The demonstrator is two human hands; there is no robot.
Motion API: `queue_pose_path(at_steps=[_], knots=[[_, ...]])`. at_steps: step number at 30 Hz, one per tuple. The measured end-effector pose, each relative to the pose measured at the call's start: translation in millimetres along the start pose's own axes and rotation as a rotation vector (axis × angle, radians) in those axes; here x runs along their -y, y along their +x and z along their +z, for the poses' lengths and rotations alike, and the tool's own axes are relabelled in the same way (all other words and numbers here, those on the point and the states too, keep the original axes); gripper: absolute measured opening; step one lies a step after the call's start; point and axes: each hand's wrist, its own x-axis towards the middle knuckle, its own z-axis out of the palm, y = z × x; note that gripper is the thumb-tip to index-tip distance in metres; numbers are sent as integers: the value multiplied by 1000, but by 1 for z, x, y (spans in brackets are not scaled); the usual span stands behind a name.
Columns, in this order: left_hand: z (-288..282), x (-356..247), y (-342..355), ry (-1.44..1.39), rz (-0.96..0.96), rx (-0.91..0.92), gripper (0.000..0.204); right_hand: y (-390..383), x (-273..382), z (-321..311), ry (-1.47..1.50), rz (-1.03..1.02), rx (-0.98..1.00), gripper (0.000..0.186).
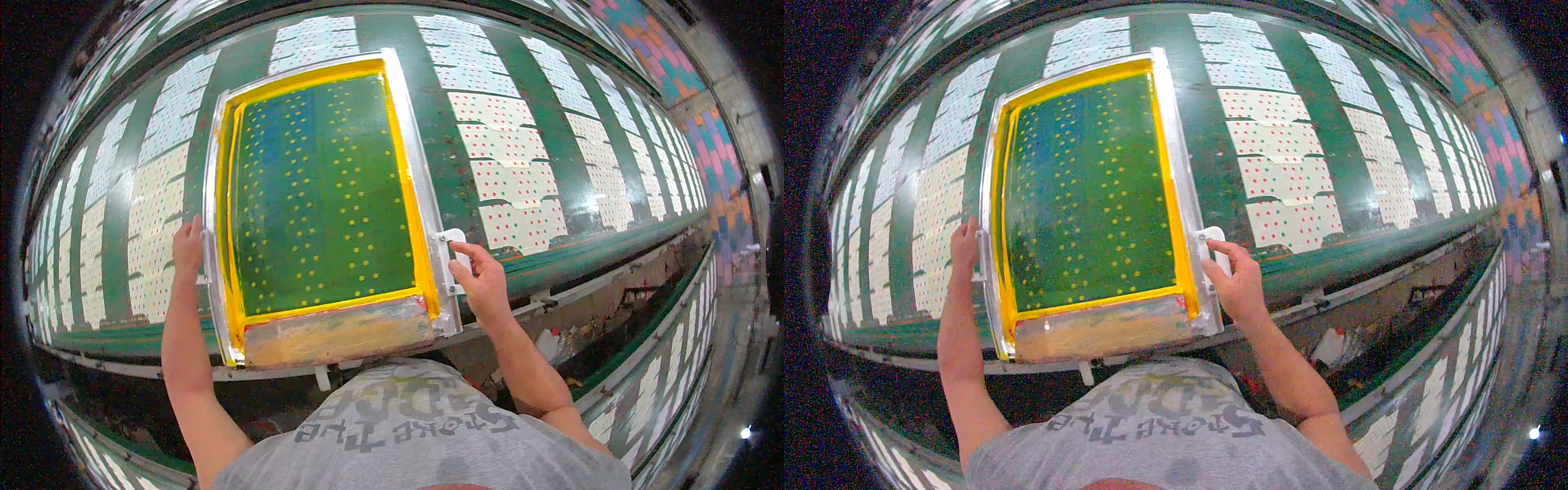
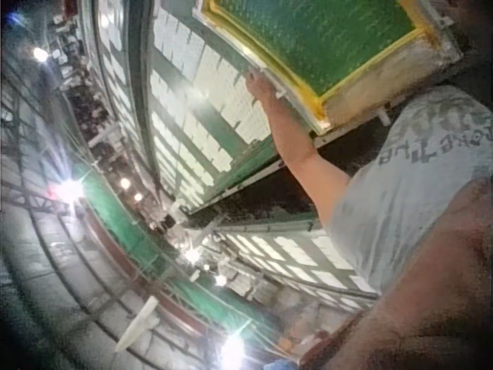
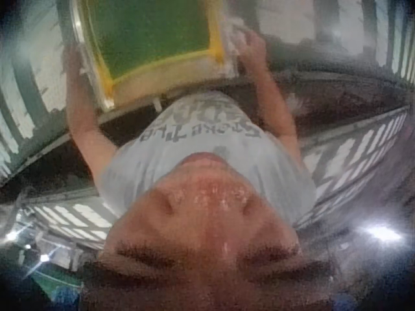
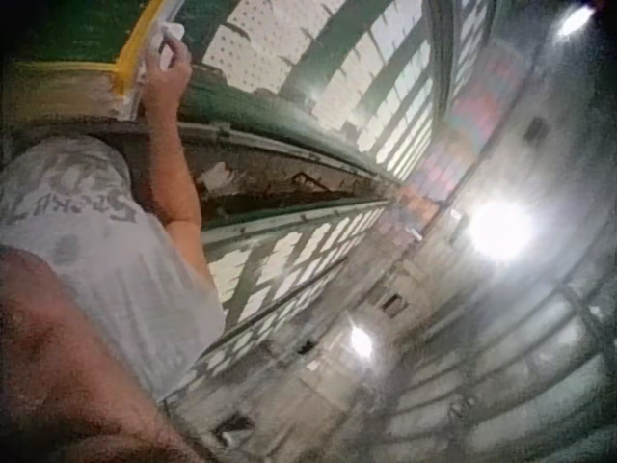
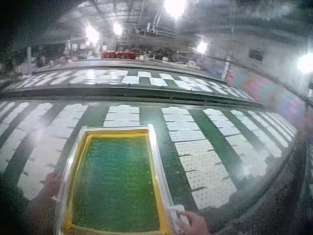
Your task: The person performs screen printing by placing a yellow-framed screen over sheets on a green table, then using a squeegee to pull yellow ink across the mesh. The person repeatedly lifts the screen, repositions it, and prints additional sheets. Finished printed sheets are stacked on the table.
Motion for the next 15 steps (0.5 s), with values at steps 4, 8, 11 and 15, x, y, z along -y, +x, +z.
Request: queue_pose_path(at_steps=[4,8,11,15], knots=[[-12,-16,3,-260,-251,98,60,-2,22,-9,57,-88,-27,39],[-7,-65,-2,-296,-276,54,56,16,25,-48,-103,-109,-52,38],[21,-122,-10,-337,-246,35,52,43,9,-92,-193,-165,-77,38],[70,-212,-39,-405,-220,43,50,73,-22,-172,-252,-161,-89,39]])
